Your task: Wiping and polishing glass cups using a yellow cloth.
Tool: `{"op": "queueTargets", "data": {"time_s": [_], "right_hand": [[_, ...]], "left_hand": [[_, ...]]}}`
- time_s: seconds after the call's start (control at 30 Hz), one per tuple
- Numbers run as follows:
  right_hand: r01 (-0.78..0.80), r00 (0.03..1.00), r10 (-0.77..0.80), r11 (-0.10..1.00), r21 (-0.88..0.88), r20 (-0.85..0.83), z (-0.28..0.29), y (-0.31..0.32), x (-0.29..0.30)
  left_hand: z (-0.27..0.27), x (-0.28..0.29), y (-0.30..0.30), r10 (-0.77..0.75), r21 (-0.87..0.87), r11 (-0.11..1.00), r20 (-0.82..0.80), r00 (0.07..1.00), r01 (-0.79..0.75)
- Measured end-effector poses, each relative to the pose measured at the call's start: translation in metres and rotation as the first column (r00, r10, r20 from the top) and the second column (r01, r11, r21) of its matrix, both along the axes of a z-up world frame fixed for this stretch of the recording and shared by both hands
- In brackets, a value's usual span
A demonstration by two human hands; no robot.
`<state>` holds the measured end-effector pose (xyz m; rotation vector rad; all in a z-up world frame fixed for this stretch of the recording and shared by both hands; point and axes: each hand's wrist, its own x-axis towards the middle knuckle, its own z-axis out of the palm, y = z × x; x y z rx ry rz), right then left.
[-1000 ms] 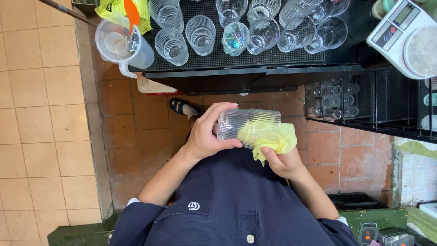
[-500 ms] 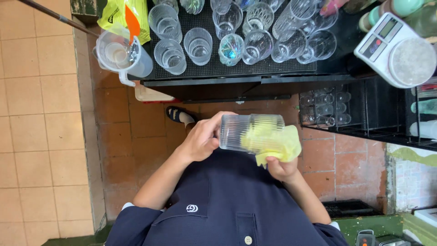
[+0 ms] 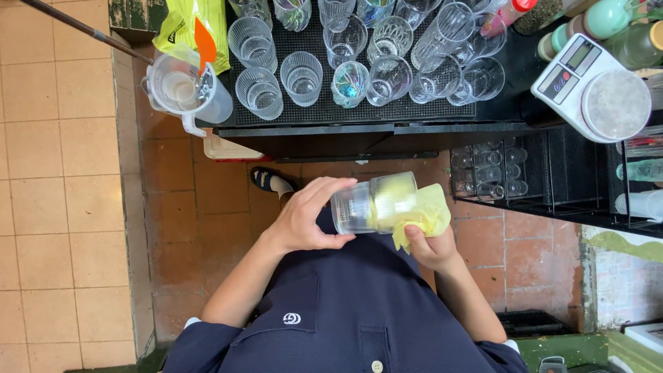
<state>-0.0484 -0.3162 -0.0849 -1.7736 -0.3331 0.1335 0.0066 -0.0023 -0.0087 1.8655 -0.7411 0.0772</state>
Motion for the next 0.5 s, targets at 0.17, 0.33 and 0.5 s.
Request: {"op": "queueTargets", "data": {"time_s": [0.17, 0.33, 0.5], "right_hand": [[-0.01, 0.986, 0.014, 1.0, -0.023, 0.168, 0.009, 0.023, -0.001], [0.13, 0.992, -0.122, 0.914, 0.384, -0.044, -0.003, 0.031, -0.008], [0.005, 0.955, 0.024, 0.995, -0.099, 0.295, 0.0, 0.028, -0.005]], "left_hand": [[-0.007, -0.003, 0.009, 0.063, -0.029, 0.998, 0.05, 0.997, -0.061], [-0.003, -0.004, 0.011, 0.062, -0.032, 0.997, -0.204, 0.977, -0.07], [-0.006, -0.01, 0.014, 0.091, 0.012, 0.995, -0.559, 0.824, -0.101]]}}
